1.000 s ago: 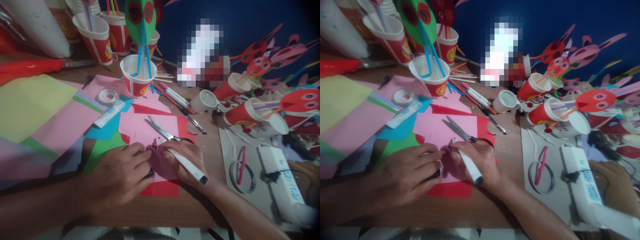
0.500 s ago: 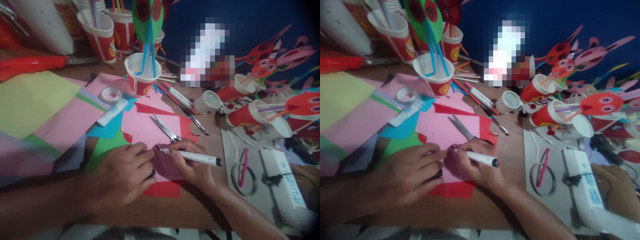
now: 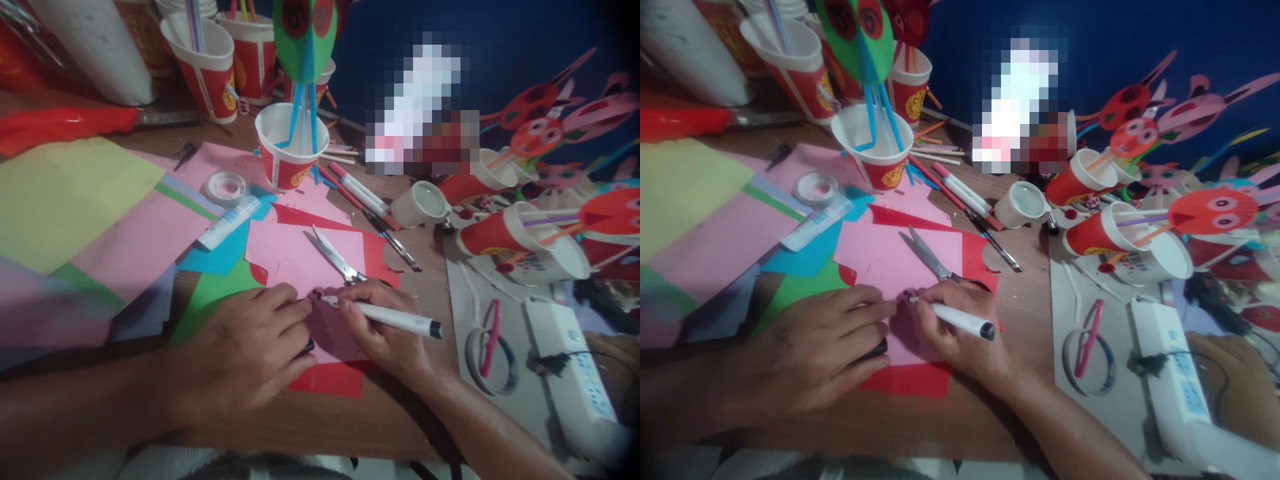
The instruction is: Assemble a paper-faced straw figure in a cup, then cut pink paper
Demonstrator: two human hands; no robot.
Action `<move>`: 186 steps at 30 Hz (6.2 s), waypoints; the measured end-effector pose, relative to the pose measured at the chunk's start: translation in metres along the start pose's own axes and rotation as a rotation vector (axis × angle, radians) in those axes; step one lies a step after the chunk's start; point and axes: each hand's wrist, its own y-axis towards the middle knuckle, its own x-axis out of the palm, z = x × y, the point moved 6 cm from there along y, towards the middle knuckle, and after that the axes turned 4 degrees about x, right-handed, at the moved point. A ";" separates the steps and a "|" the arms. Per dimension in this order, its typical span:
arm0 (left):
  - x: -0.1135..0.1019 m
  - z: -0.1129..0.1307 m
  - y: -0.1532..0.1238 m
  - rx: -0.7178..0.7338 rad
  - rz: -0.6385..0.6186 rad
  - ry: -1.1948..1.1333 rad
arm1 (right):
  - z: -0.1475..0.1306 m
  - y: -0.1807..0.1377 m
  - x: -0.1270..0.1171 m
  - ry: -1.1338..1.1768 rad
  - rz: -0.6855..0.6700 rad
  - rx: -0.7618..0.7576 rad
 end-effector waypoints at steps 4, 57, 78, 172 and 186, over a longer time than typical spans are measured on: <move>-0.001 0.001 0.001 0.001 -0.007 0.001 | -0.001 0.000 0.001 -0.027 -0.012 -0.021; -0.006 0.004 0.004 0.029 0.064 0.015 | 0.004 -0.002 0.005 0.008 -0.055 0.009; -0.005 -0.001 0.004 0.019 0.046 -0.001 | 0.003 -0.002 0.006 0.010 -0.061 -0.016; -0.013 0.001 0.007 0.032 0.099 0.021 | 0.007 -0.002 0.008 0.051 -0.051 0.074; -0.011 -0.006 0.011 0.003 -0.006 -0.030 | 0.007 -0.001 0.007 0.021 -0.057 0.075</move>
